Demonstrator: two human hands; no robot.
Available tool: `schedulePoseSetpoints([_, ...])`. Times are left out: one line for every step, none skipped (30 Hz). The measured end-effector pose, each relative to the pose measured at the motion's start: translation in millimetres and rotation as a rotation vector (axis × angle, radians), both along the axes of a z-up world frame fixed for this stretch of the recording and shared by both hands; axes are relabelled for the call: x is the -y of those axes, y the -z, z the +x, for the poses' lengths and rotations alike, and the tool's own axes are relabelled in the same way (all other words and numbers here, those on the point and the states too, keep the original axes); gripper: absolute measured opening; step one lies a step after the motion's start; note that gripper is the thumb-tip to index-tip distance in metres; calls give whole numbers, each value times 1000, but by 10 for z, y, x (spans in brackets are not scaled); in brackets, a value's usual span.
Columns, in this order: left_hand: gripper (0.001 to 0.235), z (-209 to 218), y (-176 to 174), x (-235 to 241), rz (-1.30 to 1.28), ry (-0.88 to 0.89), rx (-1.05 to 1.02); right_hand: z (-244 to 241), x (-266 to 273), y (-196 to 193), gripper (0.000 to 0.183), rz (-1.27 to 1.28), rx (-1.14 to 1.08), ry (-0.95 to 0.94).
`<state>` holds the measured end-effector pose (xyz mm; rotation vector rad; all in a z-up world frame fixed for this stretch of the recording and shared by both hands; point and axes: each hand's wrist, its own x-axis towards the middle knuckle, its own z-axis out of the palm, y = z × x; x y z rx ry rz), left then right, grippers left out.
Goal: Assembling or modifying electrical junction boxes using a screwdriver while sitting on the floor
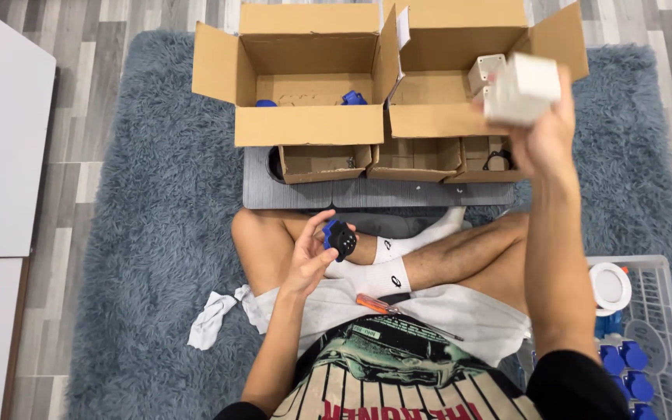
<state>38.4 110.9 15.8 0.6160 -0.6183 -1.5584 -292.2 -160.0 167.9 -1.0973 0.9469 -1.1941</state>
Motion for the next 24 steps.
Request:
schedulePoseSetpoints([81, -40, 41, 11, -2, -3, 0, 69, -219, 41, 27, -2, 0, -3])
schedulePoseSetpoints([75, -81, 81, 22, -5, -54, 20, 137, -440, 82, 29, 141, 147, 145])
schedulePoseSetpoints([70, -119, 122, 54, -11, -105, 40, 206, -646, 118, 43, 281, 295, 291])
schedulePoseSetpoints([70, -128, 145, 67, -16, -108, 41, 167, -752, 206, 43, 275, 296, 288])
schedulePoseSetpoints([68, -148, 171, 60, -4, -129, 78, 120, -873, 298, 57, 307, 206, 71])
schedulePoseSetpoints([66, -167, 199, 53, 9, -150, 115, 72, -993, 393, 72, 334, 115, -145])
schedulePoseSetpoints([66, -180, 179, 51, 6, -150, 114, 127, -1163, 540, 72, 331, 115, -145])
schedulePoseSetpoints([66, -191, 160, 48, -2, -162, 149, 183, -1332, 690, 82, 388, 170, -276])
schedulePoseSetpoints([67, -209, 144, 45, -10, -175, 183, 235, -1496, 836, 91, 443, 222, -408])
schedulePoseSetpoints([67, -221, 156, 45, -13, -177, 180, 317, -1684, 975, 91, 441, 219, -410])
schedulePoseSetpoints([67, -242, 169, 30, -20, -184, 197, 395, -1866, 1112, 82, 548, 306, -321])
schedulePoseSetpoints([68, -262, 180, 14, -26, -190, 215, 471, -2051, 1248, 72, 654, 391, -229])
schedulePoseSetpoints([68, -287, 172, -1, -28, -197, 213, 455, -2147, 1399, 72, 652, 387, -235])
schedulePoseSetpoints([67, -315, 161, -15, -44, -200, 262, 434, -2242, 1547, 76, 565, 395, -366])
schedulePoseSetpoints([66, -327, 145, -33, -60, -201, 315, 427, -2347, 1700, 86, 476, 406, -495])
schedulePoseSetpoints([66, -331, 51, -15, -62, -205, 317, 394, -2346, 1694, 86, 474, 407, -500])
schedulePoseSetpoints([64, -334, -45, 1, -137, -199, 391, 360, -2361, 1688, 90, 352, 216, -536])
schedulePoseSetpoints([63, -339, -141, 16, -213, -193, 465, 324, -2376, 1683, 106, 228, 25, -566])
schedulePoseSetpoints([63, -361, -216, 7, -213, -191, 467, 329, -2345, 1649, 106, 227, 27, -564])
schedulePoseSetpoints([63, -383, -290, -2, -265, -190, 542, 334, -2314, 1616, 104, 53, -161, -576])
schedulePoseSetpoints([64, -401, -364, -12, -317, -191, 619, 345, -2275, 1585, 102, -123, -348, -584])
schedulePoseSetpoints([64, -426, -453, -22, -317, -192, 622, 356, -2268, 1523, 102, -125, -345, -585])
schedulePoseSetpoints([65, -447, -545, -35, -352, -190, 715, 372, -2260, 1462, 101, -121, -378, -530])
schedulePoseSetpoints([66, -468, -636, -48, -387, -188, 807, 389, -2252, 1401, 100, -117, -410, -474])
